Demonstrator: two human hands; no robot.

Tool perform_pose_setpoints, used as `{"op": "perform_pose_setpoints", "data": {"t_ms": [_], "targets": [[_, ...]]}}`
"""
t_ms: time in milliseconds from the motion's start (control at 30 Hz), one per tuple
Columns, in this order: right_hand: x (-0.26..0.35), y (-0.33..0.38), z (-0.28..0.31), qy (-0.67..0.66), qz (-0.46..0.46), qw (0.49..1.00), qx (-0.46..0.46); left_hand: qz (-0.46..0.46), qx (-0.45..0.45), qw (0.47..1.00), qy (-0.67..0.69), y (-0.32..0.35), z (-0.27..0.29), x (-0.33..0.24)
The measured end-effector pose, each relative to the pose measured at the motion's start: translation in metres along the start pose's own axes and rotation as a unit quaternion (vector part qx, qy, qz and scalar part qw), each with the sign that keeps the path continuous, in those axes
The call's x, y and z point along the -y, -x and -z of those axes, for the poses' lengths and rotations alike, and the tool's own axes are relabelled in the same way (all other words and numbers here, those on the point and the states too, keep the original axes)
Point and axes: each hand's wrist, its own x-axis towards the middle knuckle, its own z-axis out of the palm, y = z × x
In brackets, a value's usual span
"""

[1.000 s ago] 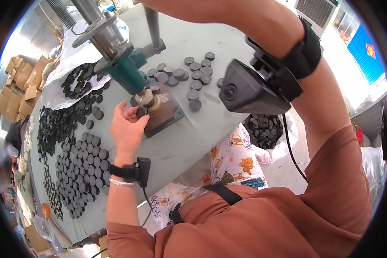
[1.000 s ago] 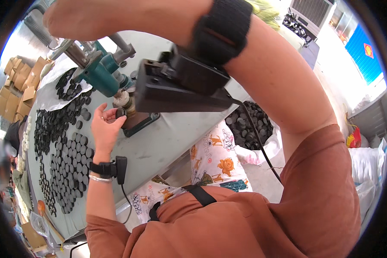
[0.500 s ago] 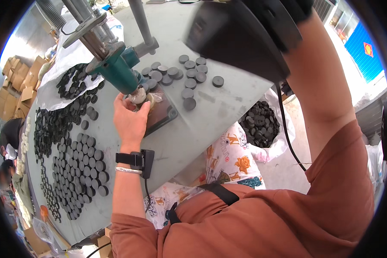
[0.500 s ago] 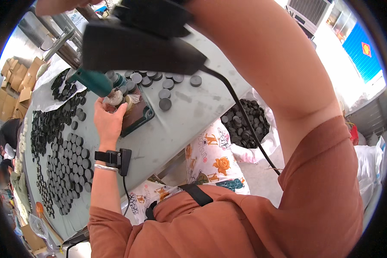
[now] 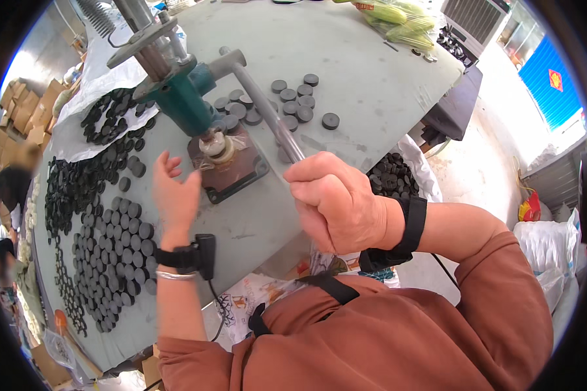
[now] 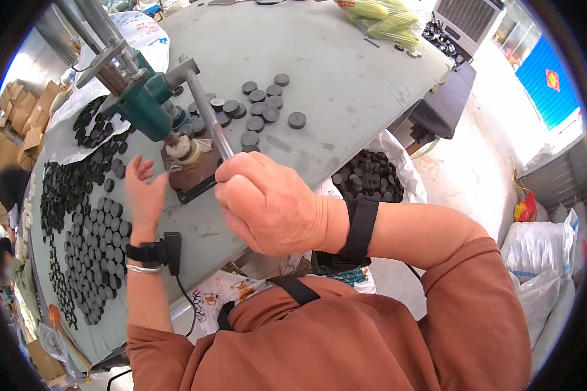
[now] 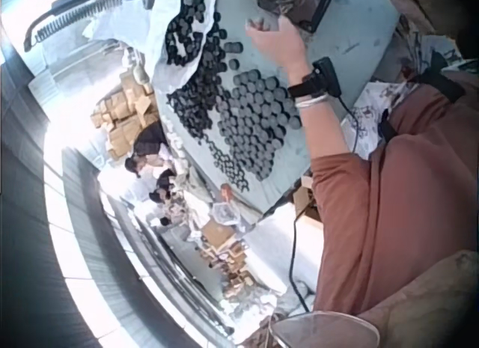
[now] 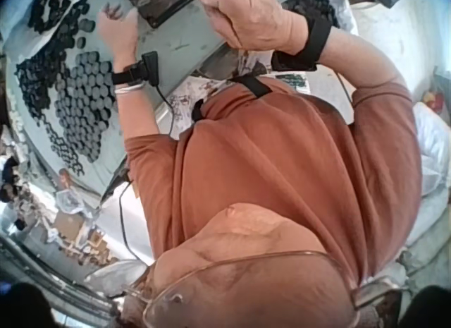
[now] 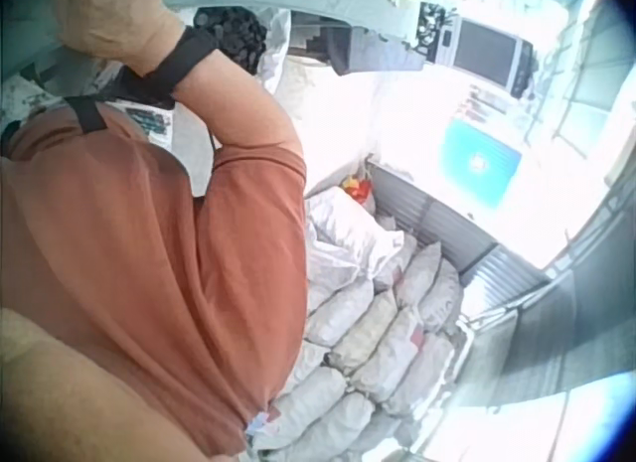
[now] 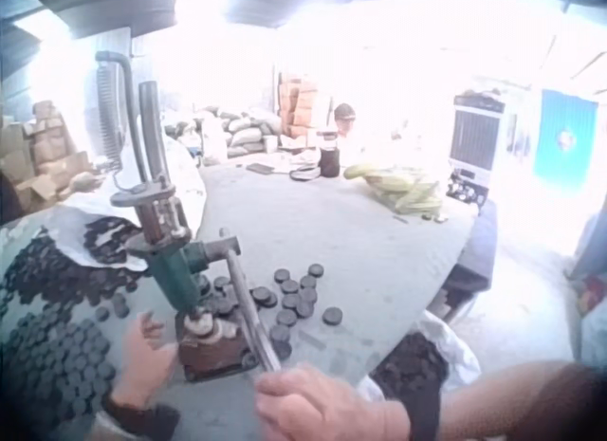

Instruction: The person picks up a black disc, places it onto the base of a press, and pulls the lever to compress it. They then remove the pressed disc and set it aside before repeating the process with another disc.

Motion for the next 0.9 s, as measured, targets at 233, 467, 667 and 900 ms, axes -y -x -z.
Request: {"op": "perform_pose_setpoints", "data": {"t_ms": [233,467,667,900], "targets": [[-0.008,0.004,0.001,-0.007,0.035,0.999,0.006,0.069,-0.027,0.95,-0.303,-0.071,0.063,0.076],[-0.008,0.001,0.0,-0.012,0.046,0.999,-0.021,0.044,0.063,0.931,-0.356,-0.095,0.062,0.099],[-0.006,-0.017,0.007,-0.02,0.072,0.997,-0.019,0.034,0.07,0.937,-0.341,-0.085,0.056,0.075],[-0.009,-0.091,0.042,0.031,0.097,0.994,-0.033,0.036,0.134,0.979,0.148,-0.011,0.026,0.009]]}}
